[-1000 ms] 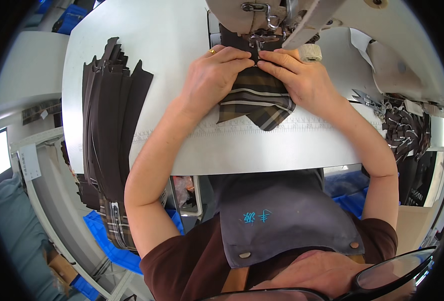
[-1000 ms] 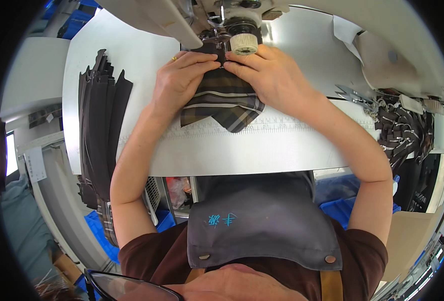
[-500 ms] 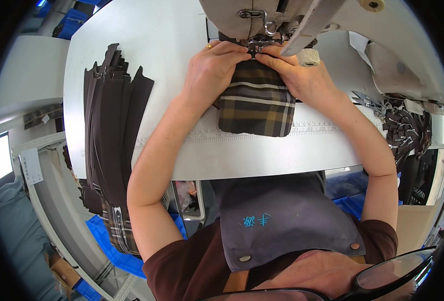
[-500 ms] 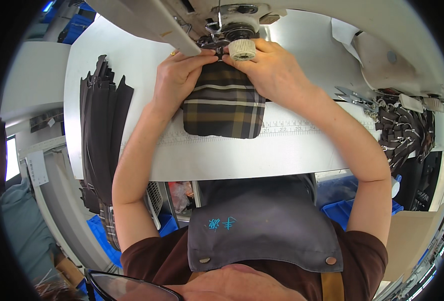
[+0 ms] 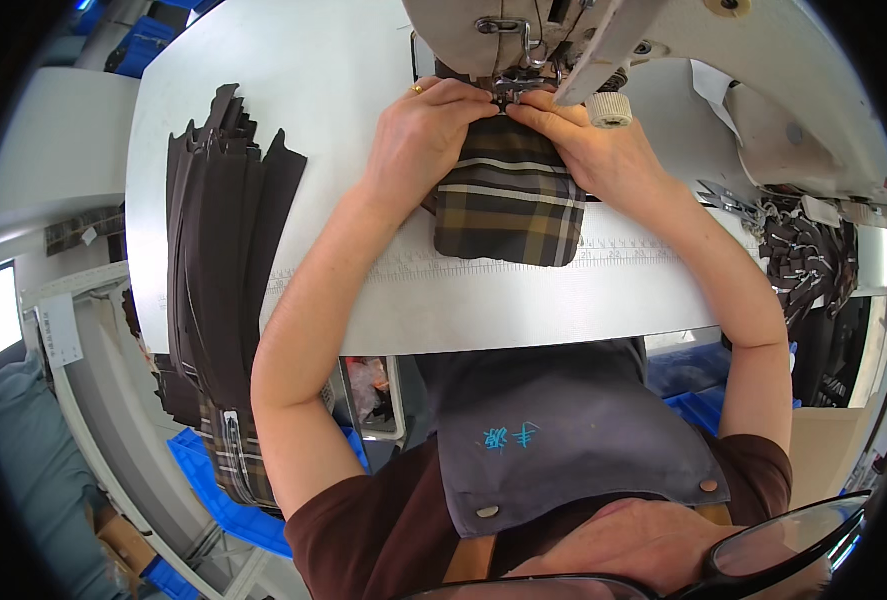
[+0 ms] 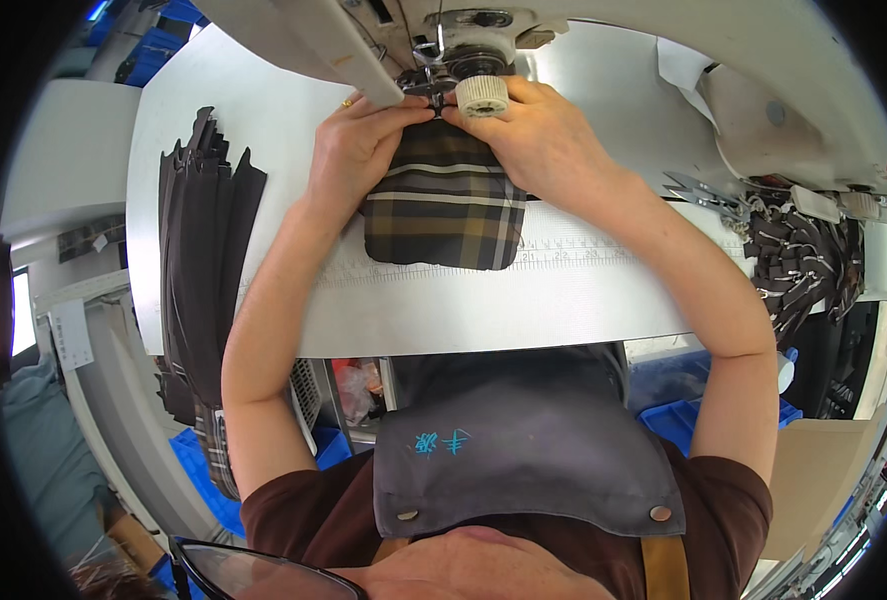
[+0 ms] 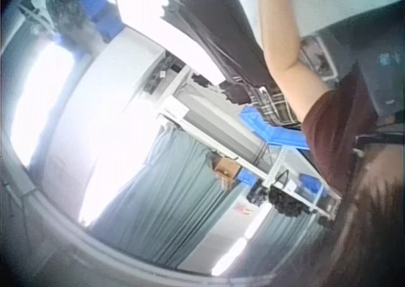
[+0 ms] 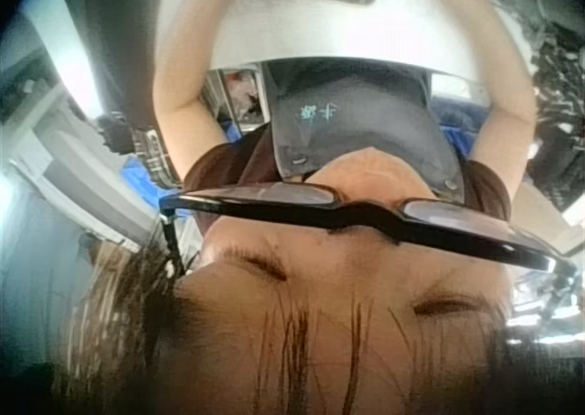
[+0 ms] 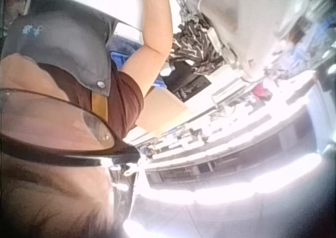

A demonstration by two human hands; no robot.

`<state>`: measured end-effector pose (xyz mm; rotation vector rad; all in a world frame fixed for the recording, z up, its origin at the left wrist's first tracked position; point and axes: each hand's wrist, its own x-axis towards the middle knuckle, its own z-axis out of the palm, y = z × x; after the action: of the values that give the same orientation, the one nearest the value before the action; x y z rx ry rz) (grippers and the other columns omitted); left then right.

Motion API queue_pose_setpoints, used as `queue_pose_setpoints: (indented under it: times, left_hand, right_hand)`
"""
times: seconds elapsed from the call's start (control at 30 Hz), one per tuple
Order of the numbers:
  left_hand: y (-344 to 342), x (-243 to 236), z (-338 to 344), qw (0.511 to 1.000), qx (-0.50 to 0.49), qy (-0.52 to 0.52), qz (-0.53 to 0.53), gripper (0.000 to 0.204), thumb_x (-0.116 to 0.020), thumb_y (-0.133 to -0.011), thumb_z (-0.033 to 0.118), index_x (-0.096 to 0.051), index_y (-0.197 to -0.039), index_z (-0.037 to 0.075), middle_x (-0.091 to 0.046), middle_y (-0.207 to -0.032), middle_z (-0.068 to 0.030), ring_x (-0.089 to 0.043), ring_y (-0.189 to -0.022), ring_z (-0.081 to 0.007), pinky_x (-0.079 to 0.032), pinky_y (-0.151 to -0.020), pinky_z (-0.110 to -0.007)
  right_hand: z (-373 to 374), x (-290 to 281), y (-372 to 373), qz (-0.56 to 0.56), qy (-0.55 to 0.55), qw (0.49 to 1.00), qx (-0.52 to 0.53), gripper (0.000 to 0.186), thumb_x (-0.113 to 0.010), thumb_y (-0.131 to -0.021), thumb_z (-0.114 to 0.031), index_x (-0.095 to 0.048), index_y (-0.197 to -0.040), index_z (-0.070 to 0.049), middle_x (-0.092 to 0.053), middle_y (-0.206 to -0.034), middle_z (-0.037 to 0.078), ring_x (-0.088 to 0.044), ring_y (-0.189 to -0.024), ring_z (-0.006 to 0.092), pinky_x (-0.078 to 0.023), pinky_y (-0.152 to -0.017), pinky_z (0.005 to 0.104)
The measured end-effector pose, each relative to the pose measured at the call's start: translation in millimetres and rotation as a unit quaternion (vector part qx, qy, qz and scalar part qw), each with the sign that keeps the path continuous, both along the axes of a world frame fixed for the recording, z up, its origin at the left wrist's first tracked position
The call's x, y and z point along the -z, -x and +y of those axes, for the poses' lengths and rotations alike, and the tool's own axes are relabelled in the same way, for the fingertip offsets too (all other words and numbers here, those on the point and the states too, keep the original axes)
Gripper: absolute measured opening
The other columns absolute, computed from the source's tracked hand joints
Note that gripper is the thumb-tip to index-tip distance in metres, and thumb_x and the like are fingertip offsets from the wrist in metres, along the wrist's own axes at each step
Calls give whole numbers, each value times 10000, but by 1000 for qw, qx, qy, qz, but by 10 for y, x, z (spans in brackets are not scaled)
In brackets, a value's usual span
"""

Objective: The person operates an industrial sewing machine to stitch a zipper onto a plaid fabric pouch. They guide the fabric under the needle, trim excess thread with scissors, and reposition the item to sew along the zipper's length. The person handles multiple pouches, stacking completed units to the side.

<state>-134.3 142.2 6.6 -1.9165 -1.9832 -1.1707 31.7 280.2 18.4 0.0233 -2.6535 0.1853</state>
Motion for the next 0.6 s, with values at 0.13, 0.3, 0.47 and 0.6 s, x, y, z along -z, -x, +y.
queue_pose_setpoints:
  times: [0.13,0.3,0.47,0.6]
  left_hand:
    - [7,1,16,1000,1,-5,-1,243,-584,-701,-54,-712,-858,80,-675,-904,-21,-628,-843,-217,-531,-739,-318]
    - [17,-14,17,1000,-1,2,3,250,-582,-702,-53,-712,-865,84,-674,-904,-29,-627,-847,-224,-529,-743,-322]
    - [7,-13,11,1000,-3,6,8,264,-575,-696,-56,-710,-872,88,-672,-918,-26,-624,-848,-230,-527,-746,-324]
    - [-1,-23,-25,1000,6,5,27,267,-567,-698,-62,-705,-877,79,-672,-923,-26,-621,-837,-232,-532,-725,-318]
  right_hand:
    - [-2,7,9,3,5,1000,6,377,-593,-729,-40,-655,-1092,-119,-670,-916,46,-588,-901,242,-487,-789,338]
    - [16,11,27,5,7,1000,0,377,-589,-730,-29,-648,-1091,-117,-661,-894,47,-588,-892,246,-496,-774,336]
    - [45,14,41,9,31,999,-17,366,-587,-733,-20,-647,-1083,-111,-657,-913,54,-587,-901,250,-498,-785,338]
    - [51,-2,19,-5,32,999,-27,370,-584,-737,-15,-641,-1090,-106,-655,-985,53,-586,-923,251,-495,-797,339]
